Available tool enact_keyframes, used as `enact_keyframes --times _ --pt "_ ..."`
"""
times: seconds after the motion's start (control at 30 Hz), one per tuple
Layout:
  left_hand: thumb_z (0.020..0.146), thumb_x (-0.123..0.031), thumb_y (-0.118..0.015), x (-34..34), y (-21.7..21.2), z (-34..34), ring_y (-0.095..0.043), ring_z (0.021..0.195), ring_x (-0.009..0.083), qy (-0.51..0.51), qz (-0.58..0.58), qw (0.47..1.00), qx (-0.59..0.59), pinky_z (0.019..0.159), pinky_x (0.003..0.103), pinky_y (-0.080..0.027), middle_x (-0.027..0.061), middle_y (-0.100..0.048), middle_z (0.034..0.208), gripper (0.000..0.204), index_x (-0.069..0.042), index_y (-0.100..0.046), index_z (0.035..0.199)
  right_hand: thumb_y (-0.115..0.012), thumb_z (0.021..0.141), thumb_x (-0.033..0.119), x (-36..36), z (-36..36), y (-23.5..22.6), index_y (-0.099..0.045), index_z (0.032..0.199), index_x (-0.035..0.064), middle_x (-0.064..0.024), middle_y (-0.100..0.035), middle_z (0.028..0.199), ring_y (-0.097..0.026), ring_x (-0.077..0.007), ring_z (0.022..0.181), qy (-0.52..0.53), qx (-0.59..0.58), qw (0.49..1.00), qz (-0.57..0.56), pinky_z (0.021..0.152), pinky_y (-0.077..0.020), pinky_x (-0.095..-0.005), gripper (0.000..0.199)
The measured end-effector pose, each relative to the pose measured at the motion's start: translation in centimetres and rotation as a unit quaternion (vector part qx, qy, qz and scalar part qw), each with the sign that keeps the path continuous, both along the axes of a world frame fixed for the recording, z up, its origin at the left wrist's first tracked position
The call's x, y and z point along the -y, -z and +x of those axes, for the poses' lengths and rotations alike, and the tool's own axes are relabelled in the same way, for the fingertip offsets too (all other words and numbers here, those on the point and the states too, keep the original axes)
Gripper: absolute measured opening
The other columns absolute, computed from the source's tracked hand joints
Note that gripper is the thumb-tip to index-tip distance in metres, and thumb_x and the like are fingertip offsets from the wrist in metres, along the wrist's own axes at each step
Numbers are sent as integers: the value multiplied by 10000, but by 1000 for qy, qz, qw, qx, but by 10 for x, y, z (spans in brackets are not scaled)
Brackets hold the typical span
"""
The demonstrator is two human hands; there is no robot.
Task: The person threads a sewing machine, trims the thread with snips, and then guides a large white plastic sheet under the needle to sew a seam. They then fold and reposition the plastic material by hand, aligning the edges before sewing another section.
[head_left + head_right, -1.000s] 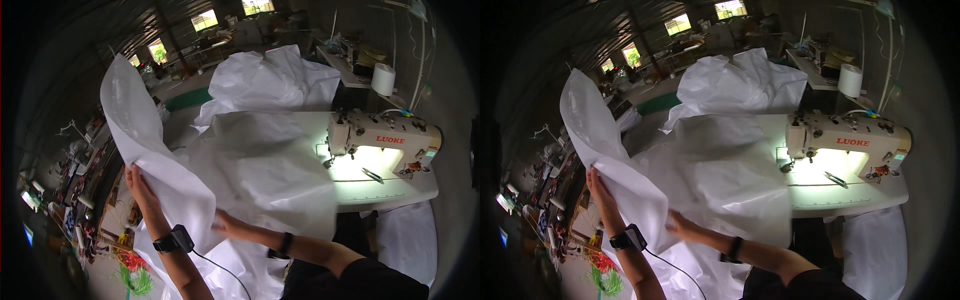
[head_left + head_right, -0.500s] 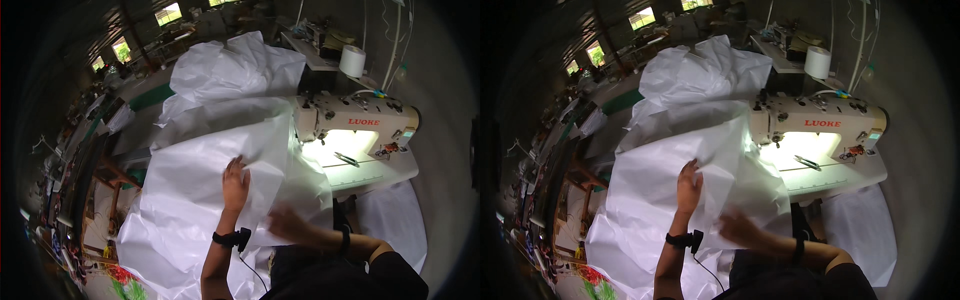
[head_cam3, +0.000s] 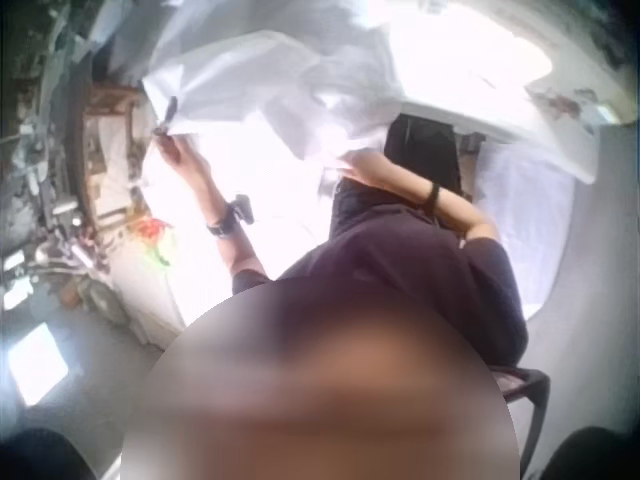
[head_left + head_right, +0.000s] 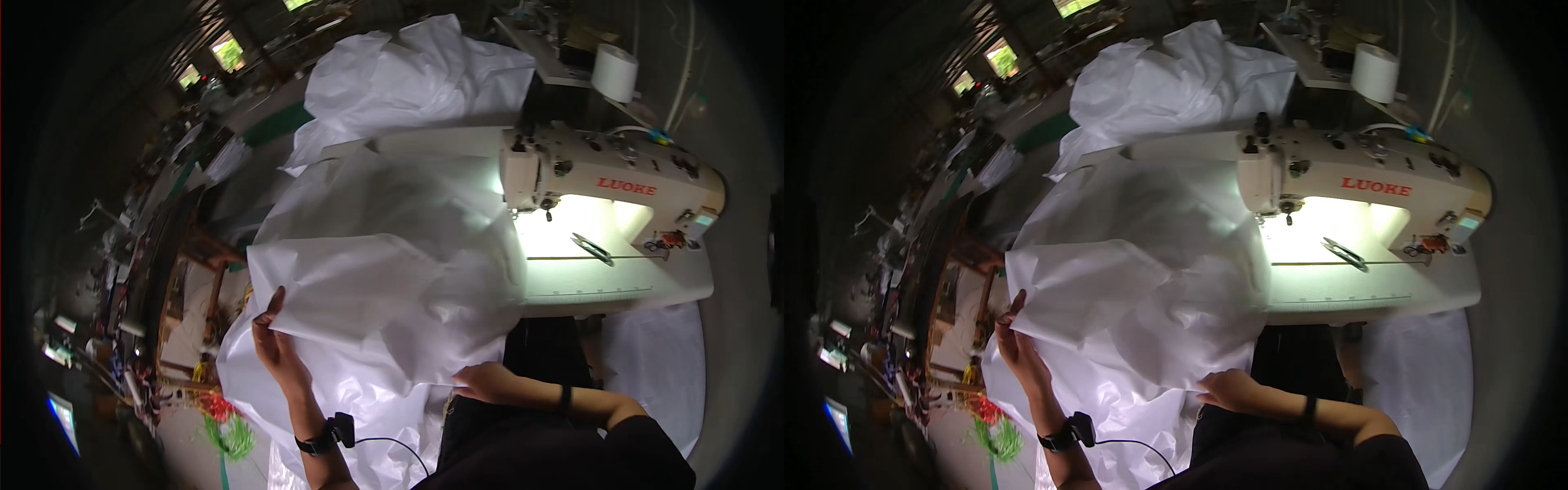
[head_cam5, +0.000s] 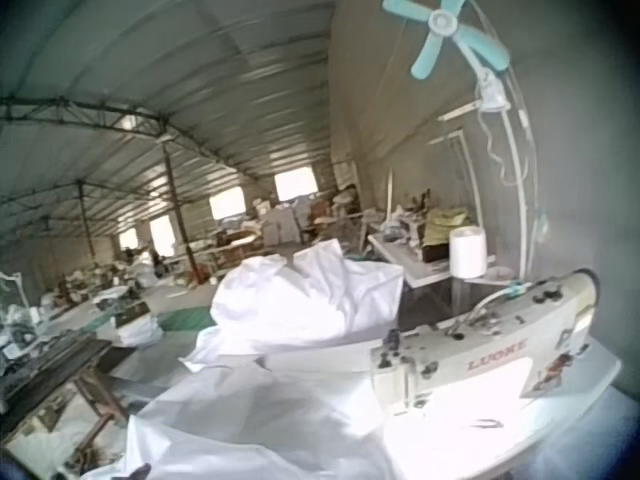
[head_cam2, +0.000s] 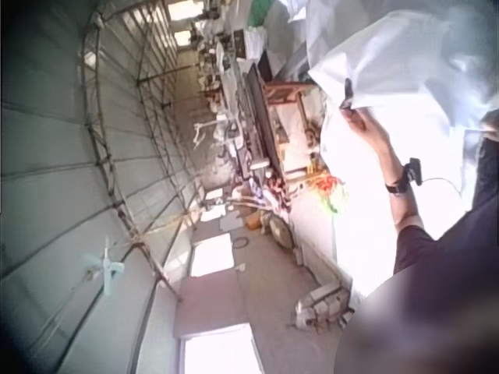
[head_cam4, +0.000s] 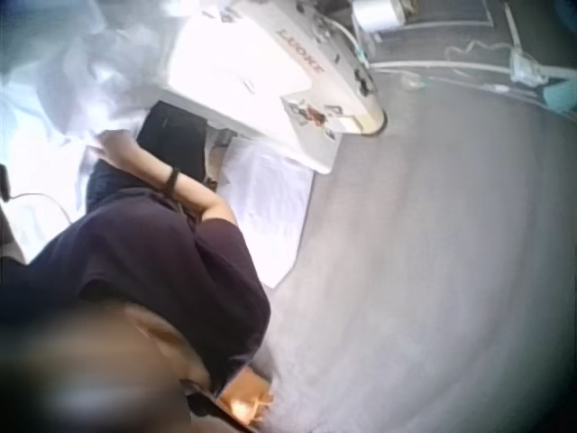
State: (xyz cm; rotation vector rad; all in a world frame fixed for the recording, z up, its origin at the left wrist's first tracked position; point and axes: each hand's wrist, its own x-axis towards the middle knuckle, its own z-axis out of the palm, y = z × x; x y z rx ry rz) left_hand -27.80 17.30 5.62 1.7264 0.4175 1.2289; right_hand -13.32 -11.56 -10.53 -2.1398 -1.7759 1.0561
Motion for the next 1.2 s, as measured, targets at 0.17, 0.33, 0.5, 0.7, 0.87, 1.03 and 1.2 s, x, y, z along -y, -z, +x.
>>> enact_keyframes --times 0.17,0.33,0.5,0.7,0.87,1.03,1.2 --pt "868 31 -617 75 -5 35 -477 1342 287 110 100 950 -274 1080 365 -390 137 -487 1472 511 -48 -483 1355 -580 985 398 -12 40 -46 -479 1343 27 -100 -535 1333 -529 -204 1211 227 -469 785 335 970 -466 -394 525" --pt "893 -4 -624 48 -25 94 -519 1312 298 290 115 908 -280 1041 369 -442 163 -550 1403 398 -48 -592 1287 -575 1001 151 -26 45 -66 -476 1323 -3 -83 -604 1231 -578 -121 1052 266 -541 706 372 901 -485 -302 371" --pt "980 -288 -576 14 -24 208 -629 1134 296 185 283 859 -383 940 339 -473 160 -653 1249 392 -39 -599 1282 -554 974 57 -25 37 -73 -558 1292 50 -79 -687 894 -636 -157 741 277 -395 810 334 710 -536 -329 317" --pt "922 -562 -528 22 1 250 -663 879 259 360 275 562 -692 804 354 -498 156 -701 983 567 -35 -683 1064 -579 942 67 -12 44 -68 -571 1353 137 -127 -676 933 -648 -231 783 250 -226 830 445 741 -520 -332 417" --pt "941 -515 -564 18 9 228 -637 981 249 435 189 639 -606 882 336 -471 159 -688 1093 533 -29 -672 1133 -626 928 75 -14 36 -54 -639 1200 18 -149 -674 972 -660 -251 861 340 -218 788 465 774 -516 -320 279" --pt "945 -605 -487 13 19 211 -630 1042 244 398 117 566 -712 954 352 -444 150 -691 1098 628 -50 -670 1176 -647 920 71 -13 28 -57 -651 1155 -2 -156 -672 998 -659 -258 862 332 -237 782 471 780 -518 -329 246" --pt "948 -641 -441 13 9 200 -626 1065 246 408 68 462 -785 982 360 -428 145 -693 1104 673 -58 -661 1202 -636 866 -17 -9 25 -77 -660 1140 15 -122 -660 946 -647 -263 840 277 -237 781 507 772 -523 -351 277"
